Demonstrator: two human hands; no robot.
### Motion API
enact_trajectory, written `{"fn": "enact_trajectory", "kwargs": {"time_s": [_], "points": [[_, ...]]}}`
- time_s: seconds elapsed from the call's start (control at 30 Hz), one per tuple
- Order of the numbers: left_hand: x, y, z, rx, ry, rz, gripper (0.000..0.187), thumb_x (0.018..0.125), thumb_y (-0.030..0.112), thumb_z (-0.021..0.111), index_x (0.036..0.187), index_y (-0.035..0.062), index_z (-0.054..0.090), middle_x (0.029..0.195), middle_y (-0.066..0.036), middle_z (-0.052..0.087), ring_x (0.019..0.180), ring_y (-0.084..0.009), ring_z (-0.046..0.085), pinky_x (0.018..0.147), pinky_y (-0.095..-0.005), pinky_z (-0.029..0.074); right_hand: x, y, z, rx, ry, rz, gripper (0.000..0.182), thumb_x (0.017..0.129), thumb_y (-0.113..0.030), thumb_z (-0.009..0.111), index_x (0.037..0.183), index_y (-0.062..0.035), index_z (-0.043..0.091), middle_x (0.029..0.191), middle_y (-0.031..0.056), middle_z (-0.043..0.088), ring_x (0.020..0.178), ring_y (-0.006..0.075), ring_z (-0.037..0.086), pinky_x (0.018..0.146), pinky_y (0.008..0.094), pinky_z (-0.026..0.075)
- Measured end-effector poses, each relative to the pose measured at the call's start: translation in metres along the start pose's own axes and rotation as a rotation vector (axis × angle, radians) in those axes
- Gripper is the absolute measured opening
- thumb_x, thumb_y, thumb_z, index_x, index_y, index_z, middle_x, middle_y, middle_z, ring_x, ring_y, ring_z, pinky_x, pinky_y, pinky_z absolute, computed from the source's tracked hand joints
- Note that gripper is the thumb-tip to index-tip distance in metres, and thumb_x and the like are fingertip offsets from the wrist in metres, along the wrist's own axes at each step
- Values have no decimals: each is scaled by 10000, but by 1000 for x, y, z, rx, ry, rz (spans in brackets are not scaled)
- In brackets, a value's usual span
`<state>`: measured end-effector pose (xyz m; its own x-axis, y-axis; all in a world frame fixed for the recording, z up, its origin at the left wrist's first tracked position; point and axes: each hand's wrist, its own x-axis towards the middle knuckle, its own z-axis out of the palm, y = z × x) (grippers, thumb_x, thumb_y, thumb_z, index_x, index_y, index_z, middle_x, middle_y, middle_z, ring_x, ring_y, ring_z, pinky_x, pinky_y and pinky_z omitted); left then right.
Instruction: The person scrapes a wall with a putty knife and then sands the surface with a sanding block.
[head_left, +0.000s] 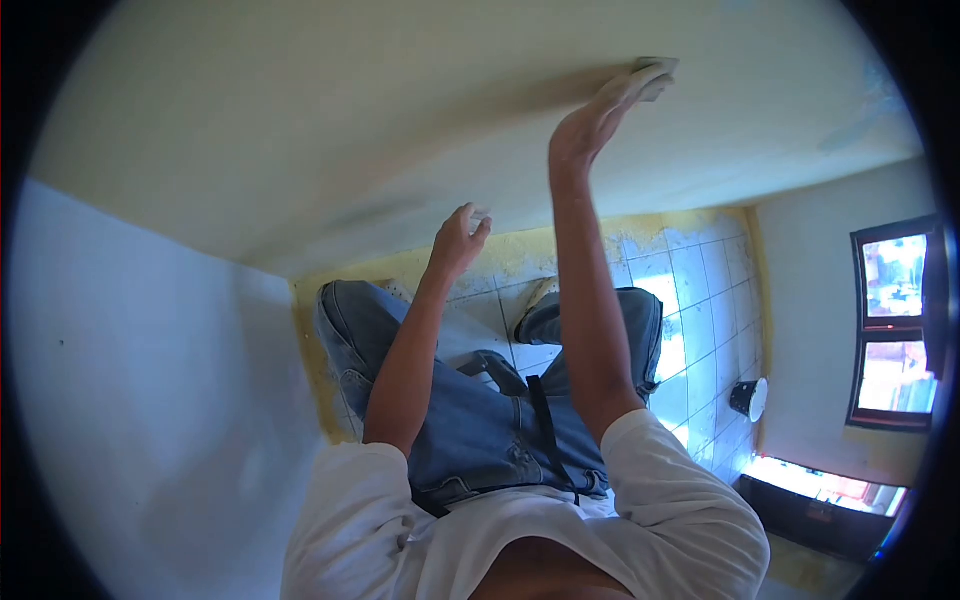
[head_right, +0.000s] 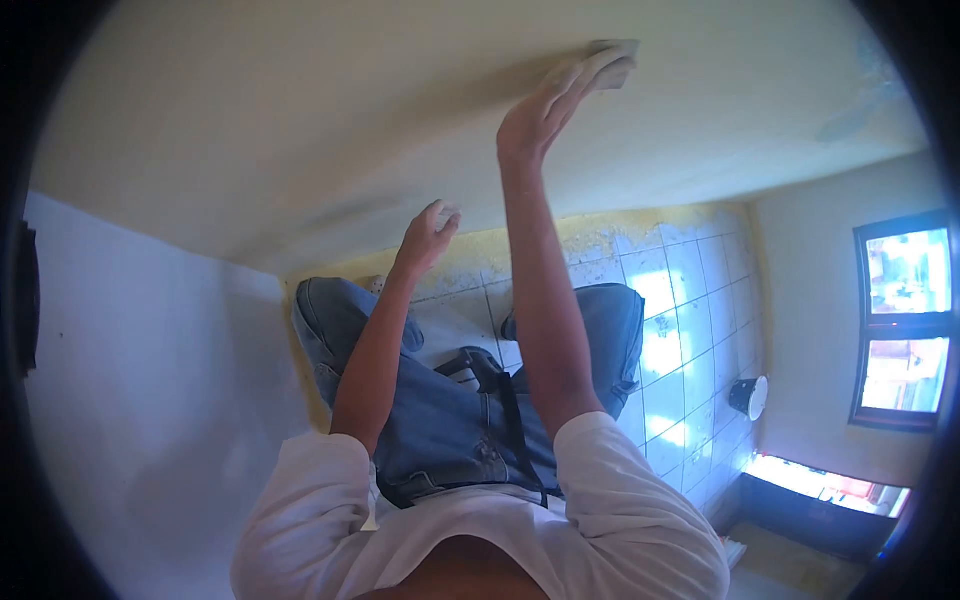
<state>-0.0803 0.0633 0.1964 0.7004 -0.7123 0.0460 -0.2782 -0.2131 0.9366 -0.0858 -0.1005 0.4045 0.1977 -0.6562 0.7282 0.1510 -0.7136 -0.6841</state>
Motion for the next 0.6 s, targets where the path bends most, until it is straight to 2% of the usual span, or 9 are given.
{"fn": "enact_trajectory", "kwargs": {"time_s": [0.1,0.17,0.23,0.27,0.33,0.37,0.43,0.5,0.6], "points": [[3,2,1,-10,1,-10,307,1031,257,641,1240,36,685,1261,-190,717,1169,-387,684,1005,-460,534,-52,54,6,-147,13,79,875,1128,-615,257,1697,-32,-62,1773,205,-143,1634,369,-158,1322,481,-55],[7,-1,3,-14,15,14,311,1030,260,643,1241,34,685,1257,-193,716,1168,-389,685,1004,-460,535,-86,74,8,-89,40,247,888,1131,-596,287,1688,-8,-78,1772,205,-150,1636,353,-163,1325,462,-49],[10,-9,6,-17,37,66,314,1030,264,645,1240,34,684,1252,-194,716,1165,-390,685,1001,-460,536,-90,67,8,-4,79,419,883,1136,-582,293,1685,-9,-93,1773,213,-138,1643,347,-129,1328,456,-26],[10,-6,6,-49,18,31,314,1031,267,645,1239,34,684,1248,-193,718,1168,-391,684,1001,-459,536,-89,65,8,40,98,509,881,1138,-574,297,1684,-9,-101,1773,216,-133,1646,344,-112,1329,453,-14],[8,2,2,-112,-21,-54,313,1033,272,644,1235,36,684,1240,-193,720,1175,-393,681,1000,-456,537,-68,50,10,73,104,550,853,1143,-554,292,1689,-1,-59,1775,228,-93,1651,347,-69,1331,446,16],[5,4,2,-81,-12,-34,312,1035,273,642,1233,35,683,1238,-193,721,1177,-395,680,1001,-456,537,-56,39,9,82,106,577,839,1146,-544,289,1691,4,-37,1776,234,-74,1653,348,-47,1332,442,30],[4,4,1,-14,-7,4,310,1040,275,637,1230,33,680,1234,-193,723,1181,-399,676,1002,-455,536,-34,23,0,-16,6,335,792,1152,-512,283,1691,22,58,1775,251,3,1653,369,-6,1331,436,62],[8,1,1,16,-20,-8,330,1053,297,627,1248,36,677,1232,-191,730,1132,-378,703,970,-435,545,2,0,-4,-14,-16,-102,754,1155,-487,280,1686,28,132,1771,259,55,1653,377,-9,1329,460,54],[3,-1,5,34,-45,-13,343,1057,313,625,1254,37,675,1227,-191,734,1141,-371,704,978,-425,535,17,3,-9,-82,15,-195,723,1158,-466,273,1697,-6,131,1777,241,48,1653,378,-12,1327,486,40]]}}
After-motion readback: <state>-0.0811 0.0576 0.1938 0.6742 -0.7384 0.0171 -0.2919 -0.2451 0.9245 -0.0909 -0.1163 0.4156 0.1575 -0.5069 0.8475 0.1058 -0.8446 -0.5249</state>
